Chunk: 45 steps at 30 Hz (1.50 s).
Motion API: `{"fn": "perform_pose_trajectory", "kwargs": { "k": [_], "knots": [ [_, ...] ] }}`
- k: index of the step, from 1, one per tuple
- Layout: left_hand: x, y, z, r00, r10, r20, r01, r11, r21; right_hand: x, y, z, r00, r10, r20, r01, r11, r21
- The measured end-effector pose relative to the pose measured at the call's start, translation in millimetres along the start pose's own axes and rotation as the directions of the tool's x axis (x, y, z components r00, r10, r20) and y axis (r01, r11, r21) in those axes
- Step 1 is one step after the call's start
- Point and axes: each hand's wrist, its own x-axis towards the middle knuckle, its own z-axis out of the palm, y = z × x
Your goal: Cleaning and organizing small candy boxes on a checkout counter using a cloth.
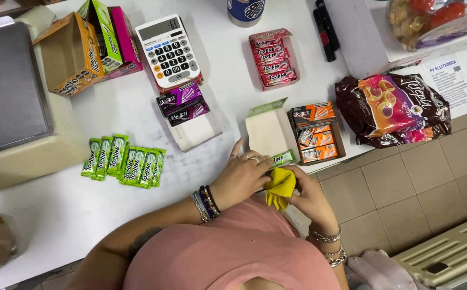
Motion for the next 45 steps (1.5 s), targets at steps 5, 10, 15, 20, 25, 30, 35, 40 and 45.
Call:
{"fn": "perform_pose_trajectory", "kwargs": {
  "k": [5, 10, 15, 20, 25, 30, 35, 40, 45],
  "knots": [
    [-4.6, -5.6, -3.3, 1.0, -0.025, -0.008, 0.025, 1.0, -0.019, 3.8, -1.5, 0.4, 1.0, -0.02, 0.005, 0.019, 0.999, 0.03],
    [-20.9, -9.1, -42.3, 0.977, -0.038, -0.21, 0.035, 0.999, -0.018, -2.5, -25.5, -0.9, 0.999, 0.005, 0.038, -0.007, 0.999, 0.054],
    [-70.1, -37.4, -100.5, 0.876, -0.371, -0.308, 0.456, 0.844, 0.282, -4.7, -22.5, 0.8, 0.993, 0.114, 0.033, -0.118, 0.978, 0.173],
    [-121.3, -66.0, -87.5, 0.758, -0.603, -0.25, 0.643, 0.629, 0.437, 9.9, -31.9, 16.6, 0.993, 0.111, 0.044, -0.115, 0.987, 0.108],
    [-139.1, -81.0, -66.2, 0.757, -0.57, -0.319, 0.653, 0.676, 0.342, 16.8, -42.3, 26.4, 0.979, 0.205, -0.008, -0.202, 0.97, 0.135],
    [-138.9, -73.7, -81.0, 0.73, -0.556, -0.398, 0.673, 0.684, 0.282, 28.1, -24.5, 28.5, 0.989, 0.105, -0.101, -0.08, 0.971, 0.226],
    [-143.7, -83.6, -77.3, 0.735, -0.584, -0.345, 0.657, 0.739, 0.15, 36.5, -22.1, 41.1, 0.999, -0.012, -0.032, 0.021, 0.956, 0.293],
    [-156.2, -76.7, -71.4, 0.736, -0.594, -0.325, 0.638, 0.769, 0.039, 33.7, -61.2, 73.2, 0.997, 0.075, 0.035, -0.08, 0.981, 0.177],
    [-163.2, -68.1, -45.4, 0.742, -0.554, -0.377, 0.669, 0.59, 0.451, 40.4, -48.0, 97.9, 0.981, 0.017, 0.193, -0.061, 0.972, 0.227]
  ]
}}
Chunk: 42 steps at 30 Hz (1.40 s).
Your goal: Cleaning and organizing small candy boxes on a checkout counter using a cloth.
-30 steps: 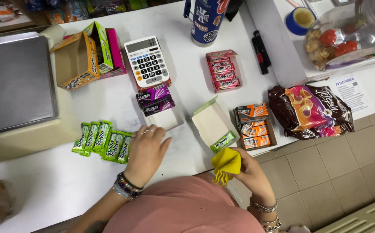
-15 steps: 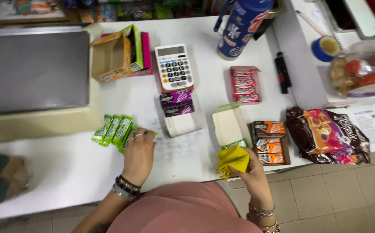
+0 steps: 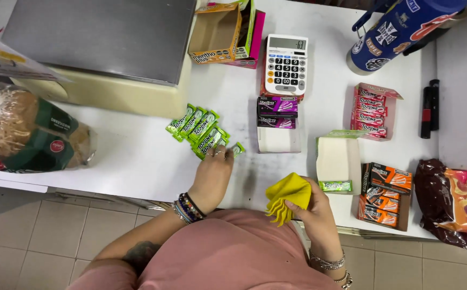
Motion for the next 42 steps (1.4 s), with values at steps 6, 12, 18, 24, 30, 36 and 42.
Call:
{"fn": "perform_pose_trajectory", "kwargs": {
  "k": [6, 12, 18, 24, 30, 36, 42],
  "knots": [
    [6.0, -8.5, -1.1, 0.973, -0.026, 0.228, 0.112, 0.921, -0.372, 0.3, -7.3, 10.8, 0.989, 0.059, -0.137, -0.052, 0.997, 0.053],
    [14.1, 1.2, -47.4, 0.999, -0.033, 0.018, 0.037, 0.778, -0.628, -6.3, -10.8, 11.2, 0.984, 0.006, -0.176, 0.004, 0.998, 0.057],
    [37.1, 54.2, -82.0, 0.959, 0.283, 0.005, -0.115, 0.406, -0.906, 1.0, -4.0, 14.6, 0.989, -0.085, -0.122, 0.093, 0.994, 0.063],
    [48.3, 66.1, -94.1, 0.854, 0.501, 0.141, -0.146, 0.49, -0.86, -0.9, 2.4, 15.9, 0.964, 0.048, -0.26, -0.001, 0.985, 0.175],
    [51.8, 66.0, -104.9, 0.785, 0.565, 0.254, -0.12, 0.541, -0.833, -0.6, 8.6, 21.1, 0.939, 0.022, -0.344, 0.083, 0.953, 0.29],
    [48.7, 64.6, -94.7, 0.779, 0.598, 0.188, -0.153, 0.472, -0.868, 3.5, 5.1, 11.2, 0.922, -0.048, -0.384, 0.193, 0.918, 0.347],
    [45.6, 63.5, -86.8, 0.782, 0.594, 0.191, -0.086, 0.406, -0.91, 1.8, 6.4, -1.0, 0.866, -0.084, -0.494, 0.278, 0.9, 0.334]
  ]
}}
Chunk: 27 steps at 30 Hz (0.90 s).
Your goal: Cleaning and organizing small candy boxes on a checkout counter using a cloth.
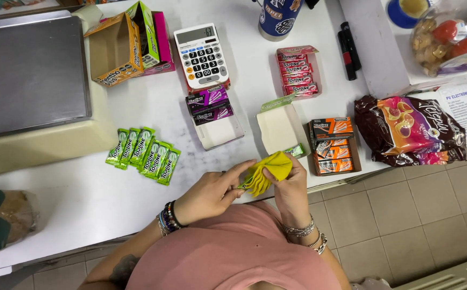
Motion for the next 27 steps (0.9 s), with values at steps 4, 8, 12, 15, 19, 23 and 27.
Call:
{"fn": "perform_pose_trajectory", "kwargs": {
  "k": [4, 8, 12, 15, 19, 23, 27],
  "knots": [
    [-8.4, -16.5, 4.7, 0.998, -0.007, 0.058, 0.009, 1.0, -0.027, 16.8, -27.1, -24.5, 0.98, -0.127, -0.154, 0.131, 0.991, 0.02],
    [-8.6, -27.5, 7.5, 0.979, 0.035, -0.202, -0.071, 0.982, -0.174, 19.5, -13.5, -44.7, 0.963, -0.205, -0.176, 0.21, 0.978, 0.007],
    [10.4, -15.2, 3.7, 0.931, 0.151, -0.331, -0.188, 0.979, -0.083, 9.0, 13.4, -34.3, 0.993, -0.109, 0.035, 0.11, 0.994, -0.014],
    [21.3, -3.0, 7.3, 0.93, 0.202, -0.306, -0.214, 0.977, -0.005, -4.2, -4.8, -9.1, 0.965, -0.028, 0.262, 0.069, 0.986, -0.15],
    [18.1, 12.8, 1.3, 0.989, 0.106, -0.101, -0.103, 0.994, 0.041, -10.6, -7.3, 2.0, 0.995, 0.032, 0.095, -0.009, 0.972, -0.235],
    [19.2, 25.3, -9.9, 0.994, 0.081, 0.069, -0.09, 0.985, 0.148, -0.3, 2.5, -5.5, 1.0, 0.01, 0.026, -0.008, 0.998, -0.061],
    [22.9, 26.2, -16.0, 0.984, 0.114, 0.134, -0.129, 0.986, 0.108, 6.1, 0.1, -16.3, 0.996, -0.067, -0.053, 0.068, 0.998, 0.008]
  ]
}}
